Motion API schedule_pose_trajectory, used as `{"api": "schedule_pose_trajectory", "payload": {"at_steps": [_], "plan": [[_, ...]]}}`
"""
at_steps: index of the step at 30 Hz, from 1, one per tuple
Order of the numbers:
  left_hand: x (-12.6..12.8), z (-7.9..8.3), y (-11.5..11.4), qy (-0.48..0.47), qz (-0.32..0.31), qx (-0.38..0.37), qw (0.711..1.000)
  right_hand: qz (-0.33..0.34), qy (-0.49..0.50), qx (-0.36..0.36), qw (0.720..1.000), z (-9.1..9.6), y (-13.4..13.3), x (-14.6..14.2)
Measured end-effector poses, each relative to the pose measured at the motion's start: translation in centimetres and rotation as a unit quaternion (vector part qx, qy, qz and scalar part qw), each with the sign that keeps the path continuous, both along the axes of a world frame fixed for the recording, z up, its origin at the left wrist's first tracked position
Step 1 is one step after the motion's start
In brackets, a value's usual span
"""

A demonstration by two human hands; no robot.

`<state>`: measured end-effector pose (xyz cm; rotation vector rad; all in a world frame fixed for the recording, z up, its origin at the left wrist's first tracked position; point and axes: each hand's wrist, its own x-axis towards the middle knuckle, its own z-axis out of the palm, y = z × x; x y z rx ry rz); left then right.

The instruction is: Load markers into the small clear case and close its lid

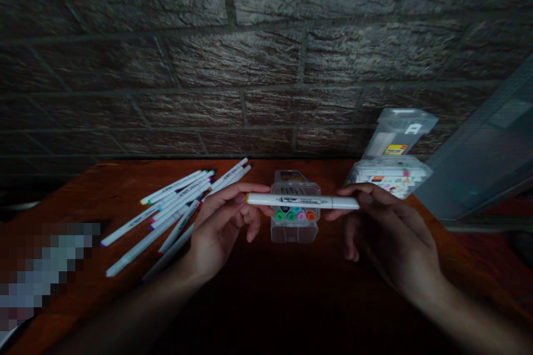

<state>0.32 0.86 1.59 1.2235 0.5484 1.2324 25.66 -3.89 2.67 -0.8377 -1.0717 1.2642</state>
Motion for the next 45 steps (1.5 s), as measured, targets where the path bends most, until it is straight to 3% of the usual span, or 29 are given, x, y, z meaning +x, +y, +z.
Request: {"api": "schedule_pose_trajectory", "payload": {"at_steps": [14, 21, 27, 33, 40, 45], "plan": [[0.2, -0.5, -0.1, 0.042, 0.055, 0.053, 0.996, 0.029, -0.088, 0.056, 0.994, -0.5, 0.6, -0.2], [0.5, -0.1, -0.5, 0.032, 0.068, 0.087, 0.993, 0.034, -0.184, 0.086, 0.978, -1.1, 0.5, -0.3], [2.1, 1.3, -1.7, 0.047, 0.066, 0.144, 0.986, -0.027, -0.291, 0.167, 0.942, -2.4, 0.7, 0.0], [3.0, 3.2, -2.4, 0.144, 0.070, 0.257, 0.953, -0.126, -0.379, 0.347, 0.849, -3.0, 1.3, 0.7], [5.5, 5.6, -2.3, 0.175, 0.096, 0.380, 0.903, -0.174, -0.380, 0.394, 0.819, -2.4, 1.9, 1.1], [7.3, 6.4, -1.3, 0.163, 0.111, 0.381, 0.903, -0.180, -0.389, 0.416, 0.802, -2.3, 2.4, 1.5]]}}
